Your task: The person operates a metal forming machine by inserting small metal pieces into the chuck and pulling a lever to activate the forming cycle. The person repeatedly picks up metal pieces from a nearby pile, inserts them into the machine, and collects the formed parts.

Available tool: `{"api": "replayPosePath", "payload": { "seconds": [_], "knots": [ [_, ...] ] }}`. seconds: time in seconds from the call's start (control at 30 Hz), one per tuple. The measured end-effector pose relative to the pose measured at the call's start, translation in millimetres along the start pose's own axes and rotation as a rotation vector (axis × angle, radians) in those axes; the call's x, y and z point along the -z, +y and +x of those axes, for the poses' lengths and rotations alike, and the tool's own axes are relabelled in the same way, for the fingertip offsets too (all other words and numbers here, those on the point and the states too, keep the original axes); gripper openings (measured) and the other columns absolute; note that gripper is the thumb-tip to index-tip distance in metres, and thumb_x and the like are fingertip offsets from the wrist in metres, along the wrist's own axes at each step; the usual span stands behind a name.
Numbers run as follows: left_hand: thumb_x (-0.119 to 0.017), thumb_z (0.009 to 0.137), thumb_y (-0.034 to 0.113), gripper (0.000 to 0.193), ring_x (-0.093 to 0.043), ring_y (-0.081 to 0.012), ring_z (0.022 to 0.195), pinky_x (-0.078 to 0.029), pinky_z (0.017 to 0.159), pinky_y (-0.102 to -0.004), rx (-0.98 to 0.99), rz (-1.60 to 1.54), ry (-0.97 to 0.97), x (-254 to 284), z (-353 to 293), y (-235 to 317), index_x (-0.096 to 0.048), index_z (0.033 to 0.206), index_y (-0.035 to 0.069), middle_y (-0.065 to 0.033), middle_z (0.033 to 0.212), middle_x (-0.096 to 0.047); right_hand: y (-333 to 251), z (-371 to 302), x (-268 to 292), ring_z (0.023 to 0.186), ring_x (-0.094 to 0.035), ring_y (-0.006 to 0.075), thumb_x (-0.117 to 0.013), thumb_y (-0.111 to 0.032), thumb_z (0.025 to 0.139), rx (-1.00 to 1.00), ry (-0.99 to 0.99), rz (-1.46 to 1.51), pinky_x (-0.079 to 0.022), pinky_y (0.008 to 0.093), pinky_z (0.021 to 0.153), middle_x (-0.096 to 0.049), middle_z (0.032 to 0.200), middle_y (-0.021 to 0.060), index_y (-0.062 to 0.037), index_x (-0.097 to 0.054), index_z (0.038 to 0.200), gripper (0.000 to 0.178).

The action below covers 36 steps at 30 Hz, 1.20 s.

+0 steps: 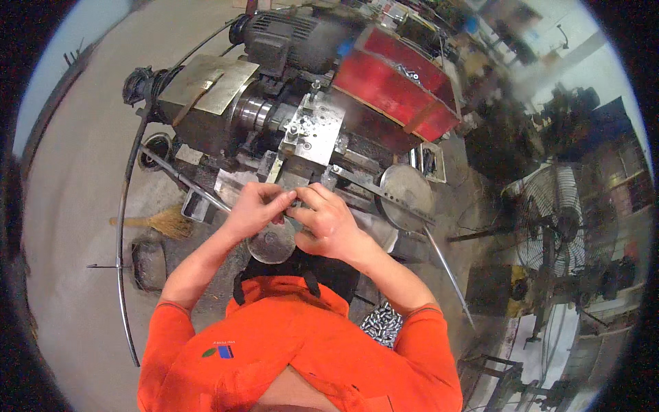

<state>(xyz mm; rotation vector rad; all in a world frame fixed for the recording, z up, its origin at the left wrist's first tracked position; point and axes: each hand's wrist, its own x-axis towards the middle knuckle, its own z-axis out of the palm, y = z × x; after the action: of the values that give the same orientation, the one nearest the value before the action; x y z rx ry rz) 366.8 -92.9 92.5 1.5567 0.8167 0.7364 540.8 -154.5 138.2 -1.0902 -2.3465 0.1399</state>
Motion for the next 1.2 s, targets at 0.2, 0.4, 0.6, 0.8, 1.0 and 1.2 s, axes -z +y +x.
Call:
{"api": "replayPosePath", "payload": {
  "seconds": [0.2,0.4,0.6,0.8,1.0,1.2],
  "knots": [
    [-0.062,0.088,0.029,0.037,-0.053,-0.0073,0.047,-0.041,0.043,-0.0248,0.026,0.039,0.010,27,-1,14,-0.064,0.071,-0.003,-0.0042,0.053,-0.057,8,25,-8,0.081,-0.053,0.0303,-0.065,-0.012,0.051,0.046,-0.101,0.036,-0.048,0.0378,0.070,-0.058,0.095,0.0128,-0.0025,-0.065,0.082,0.033],
    [-0.066,0.083,0.019,0.041,-0.059,-0.0085,0.066,-0.047,0.059,-0.0264,-0.009,0.393,-0.253,90,-1,24,-0.052,0.117,0.002,-0.0046,0.071,-0.063,30,66,-7,0.086,-0.055,0.0300,-0.063,-0.015,0.053,0.048,-0.203,-0.083,-0.048,0.0385,0.073,-0.060,0.098,0.0126,-0.0058,-0.068,0.087,0.035],
    [-0.059,0.080,0.005,0.038,-0.049,-0.0131,0.054,-0.043,0.055,-0.0297,-0.068,0.681,0.494,218,-70,-2,-0.056,0.117,0.003,-0.0066,0.064,-0.056,97,119,-31,0.102,-0.052,0.0288,-0.061,-0.019,0.054,-0.209,-0.241,-0.364,-0.043,0.0393,0.085,-0.065,0.097,0.0109,-0.0103,-0.073,0.091,0.040],
    [-0.058,0.077,0.003,0.041,-0.053,-0.0145,0.058,-0.044,0.056,-0.0328,0.351,1.105,0.727,270,-207,-46,-0.055,0.118,0.004,-0.0114,0.063,-0.054,124,138,-62,0.098,-0.054,0.0305,-0.059,-0.020,0.055,-0.291,-0.271,-0.251,-0.045,0.0387,0.086,-0.067,0.088,0.0132,-0.0118,-0.074,0.087,0.036],
    [-0.068,0.076,0.017,0.039,-0.063,-0.0282,0.069,-0.049,0.068,-0.0415,0.480,0.809,0.699,212,-236,-62,-0.057,0.109,-0.001,-0.0142,0.078,-0.064,124,155,-64,0.093,-0.059,0.0349,-0.059,-0.019,0.055,-0.392,-0.361,-0.241,-0.049,0.0394,0.081,-0.066,0.081,0.0185,-0.0108,-0.074,0.078,0.028],
    [-0.056,0.076,0.012,0.016,-0.061,-0.0386,0.068,-0.048,0.063,-0.0472,0.696,1.329,0.682,241,-233,-96,-0.059,0.087,0.001,-0.0199,0.071,-0.063,130,154,-64,0.082,-0.056,0.0350,-0.061,-0.021,0.051,-0.272,-0.331,-0.266,-0.048,0.0404,0.074,-0.064,0.073,0.0162,-0.0099,-0.070,0.064,0.020]
  ]
}}
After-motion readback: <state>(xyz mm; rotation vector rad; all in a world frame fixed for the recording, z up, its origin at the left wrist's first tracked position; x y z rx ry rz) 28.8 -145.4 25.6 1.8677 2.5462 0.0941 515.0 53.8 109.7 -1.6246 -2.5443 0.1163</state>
